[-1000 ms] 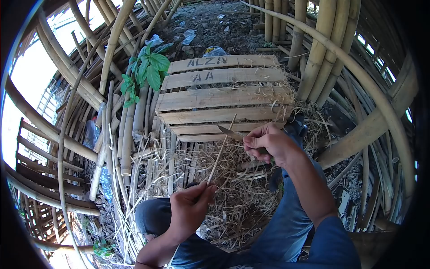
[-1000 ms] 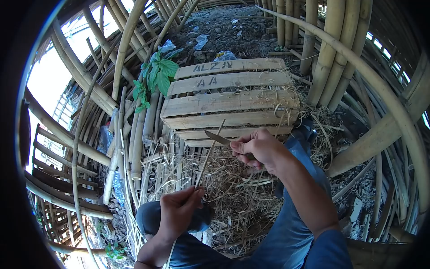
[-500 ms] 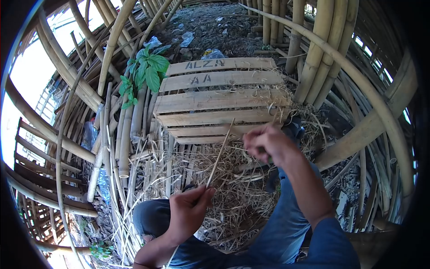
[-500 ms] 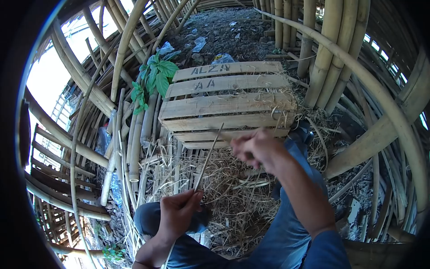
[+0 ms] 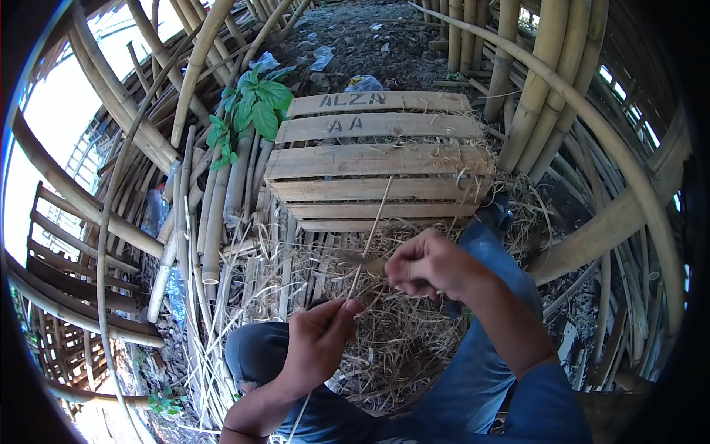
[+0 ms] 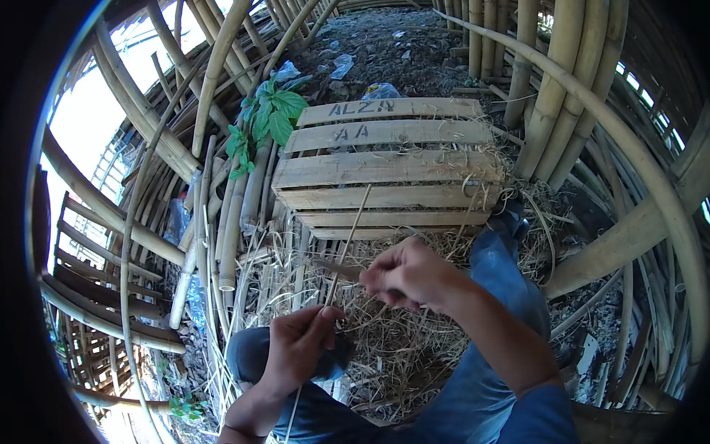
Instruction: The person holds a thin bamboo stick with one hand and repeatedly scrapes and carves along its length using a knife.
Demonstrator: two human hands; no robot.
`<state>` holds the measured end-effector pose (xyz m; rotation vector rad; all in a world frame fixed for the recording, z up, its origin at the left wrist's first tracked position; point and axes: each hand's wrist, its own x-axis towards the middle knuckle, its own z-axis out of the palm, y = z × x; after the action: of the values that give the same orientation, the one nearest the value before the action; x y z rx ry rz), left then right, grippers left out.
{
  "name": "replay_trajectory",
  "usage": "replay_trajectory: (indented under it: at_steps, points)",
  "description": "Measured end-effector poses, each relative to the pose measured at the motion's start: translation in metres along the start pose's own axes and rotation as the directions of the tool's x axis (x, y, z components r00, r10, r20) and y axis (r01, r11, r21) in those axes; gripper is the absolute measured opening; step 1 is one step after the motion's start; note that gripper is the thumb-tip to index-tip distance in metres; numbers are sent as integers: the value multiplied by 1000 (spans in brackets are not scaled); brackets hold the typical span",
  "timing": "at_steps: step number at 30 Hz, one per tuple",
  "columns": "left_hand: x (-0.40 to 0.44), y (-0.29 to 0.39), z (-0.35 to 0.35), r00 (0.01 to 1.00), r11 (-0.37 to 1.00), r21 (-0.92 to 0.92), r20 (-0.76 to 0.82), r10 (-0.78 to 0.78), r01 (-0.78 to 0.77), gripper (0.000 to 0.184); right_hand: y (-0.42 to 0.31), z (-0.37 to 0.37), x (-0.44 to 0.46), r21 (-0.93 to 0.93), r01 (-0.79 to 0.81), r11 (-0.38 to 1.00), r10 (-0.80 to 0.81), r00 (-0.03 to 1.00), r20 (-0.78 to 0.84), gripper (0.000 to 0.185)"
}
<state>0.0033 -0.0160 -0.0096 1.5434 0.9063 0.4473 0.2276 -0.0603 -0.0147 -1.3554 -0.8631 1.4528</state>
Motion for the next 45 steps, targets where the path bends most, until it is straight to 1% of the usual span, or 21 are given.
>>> replay_trajectory:
  at_steps: [3,5,7,11,13,15,17,18,23,25,26,27,29,31,33,35,37,39,41,43,45]
  points:
    - [-2,5,-1,999,998,48,16,-39,39,23,-4,-8,0,127,-63,990,75,993,-91,19]
    - [-3,4,1,999,999,24,16,-32,31,23,-1,-1,-1,30,-91,995,89,994,62,16]
    - [-3,4,0,999,999,25,12,-40,39,23,-3,1,-1,64,-104,993,101,994,51,16]
    - [0,2,2,1000,1000,24,-19,2,-2,23,-6,-1,1,84,-66,994,72,995,-74,15]
    - [-2,2,-2,1000,1000,28,-11,-3,4,23,-7,-15,3,201,13,980,34,973,-227,12]
    - [-4,4,-1,1000,997,80,7,-13,12,22,-12,-23,-1,104,54,993,-18,946,-324,10]
    - [-4,4,2,1000,999,47,15,-15,14,22,-10,-13,-7,-19,-57,998,52,983,-177,11]
    - [-5,4,2,999,999,35,22,-33,32,21,-10,-7,-8,-10,-102,995,102,995,14,12]
    - [-7,2,2,1000,996,85,7,-2,2,21,-12,-23,-2,157,-74,985,103,977,-185,14]
    - [-5,2,6,1000,996,85,21,10,-11,21,-10,-10,-5,-45,-96,994,96,995,5,18]
    - [-5,2,6,1000,996,88,17,25,-27,21,-1,-9,-2,50,-92,995,86,991,98,20]
    - [-6,1,4,999,994,100,12,35,-36,21,-3,-14,-1,64,-87,994,80,992,98,20]
    - [-9,1,2,1000,993,115,18,19,-21,21,-10,-31,1,164,-42,986,76,976,-204,18]
    - [-9,0,5,999,995,99,24,22,-24,21,-8,-26,-3,180,-29,983,63,981,-184,19]
    - [-8,1,7,999,997,62,19,42,-43,21,-7,-7,-5,75,-120,990,112,988,105,21]
    - [-8,1,5,998,991,123,9,54,-55,21,-9,-18,-1,67,-141,988,136,988,78,22]
    - [-9,0,6,997,986,149,-20,74,-70,21,-12,-28,0,168,-77,983,97,989,-116,23]
    - [-8,0,6,998,990,129,1,59,-59,20,-10,-22,-3,178,-49,983,70,991,-112,23]
    - [-9,3,7,997,991,115,8,73,-74,20,-9,-16,-5,101,-112,989,106,993,60,20]
    - [-10,2,5,997,990,113,16,80,-81,20,-16,-21,-4,46,-137,990,138,990,-26,18]
    - [-12,-1,6,996,985,148,22,90,-92,20,-14,-34,-3,187,-109,976,126,989,-81,13]
